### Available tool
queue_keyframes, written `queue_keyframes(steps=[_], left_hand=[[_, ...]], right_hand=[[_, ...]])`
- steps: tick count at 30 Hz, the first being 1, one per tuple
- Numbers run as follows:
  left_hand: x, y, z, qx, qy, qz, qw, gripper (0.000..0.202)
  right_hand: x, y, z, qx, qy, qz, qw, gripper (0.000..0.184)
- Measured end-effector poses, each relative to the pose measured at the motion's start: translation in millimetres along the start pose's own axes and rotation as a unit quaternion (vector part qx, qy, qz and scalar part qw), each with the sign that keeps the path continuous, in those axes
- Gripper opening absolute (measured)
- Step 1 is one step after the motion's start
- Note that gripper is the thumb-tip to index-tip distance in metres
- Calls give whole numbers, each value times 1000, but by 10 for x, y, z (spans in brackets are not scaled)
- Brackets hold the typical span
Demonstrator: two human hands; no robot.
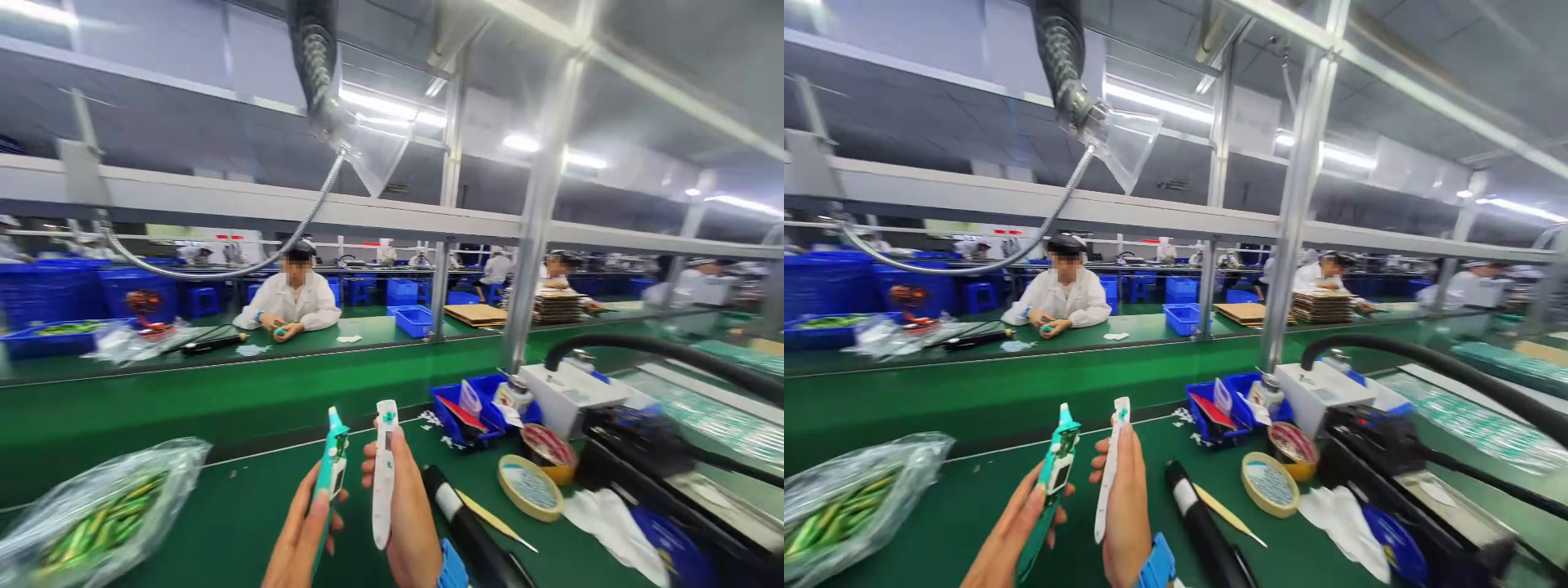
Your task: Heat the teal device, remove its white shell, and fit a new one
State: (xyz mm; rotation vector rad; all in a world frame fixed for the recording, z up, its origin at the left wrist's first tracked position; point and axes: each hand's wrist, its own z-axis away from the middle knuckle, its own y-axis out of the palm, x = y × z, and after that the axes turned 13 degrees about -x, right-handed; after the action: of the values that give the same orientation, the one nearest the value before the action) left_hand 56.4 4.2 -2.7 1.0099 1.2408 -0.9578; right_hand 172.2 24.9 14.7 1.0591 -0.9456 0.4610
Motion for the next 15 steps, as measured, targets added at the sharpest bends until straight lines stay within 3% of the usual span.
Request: queue_keyframes(steps=[3, 9, 15], left_hand=[[-43, -52, -13, -12, 38, -31, 999, 76], [87, -82, 9, 57, 39, -37, 997, 65], [115, -3, 65, 24, 49, -5, 998, 61]], right_hand=[[-193, 104, -11, 35, -38, 68, 996, 61], [-321, 48, 158, 67, -18, 37, 997, 53], [-308, 39, 235, 89, -19, 57, 994, 48]])
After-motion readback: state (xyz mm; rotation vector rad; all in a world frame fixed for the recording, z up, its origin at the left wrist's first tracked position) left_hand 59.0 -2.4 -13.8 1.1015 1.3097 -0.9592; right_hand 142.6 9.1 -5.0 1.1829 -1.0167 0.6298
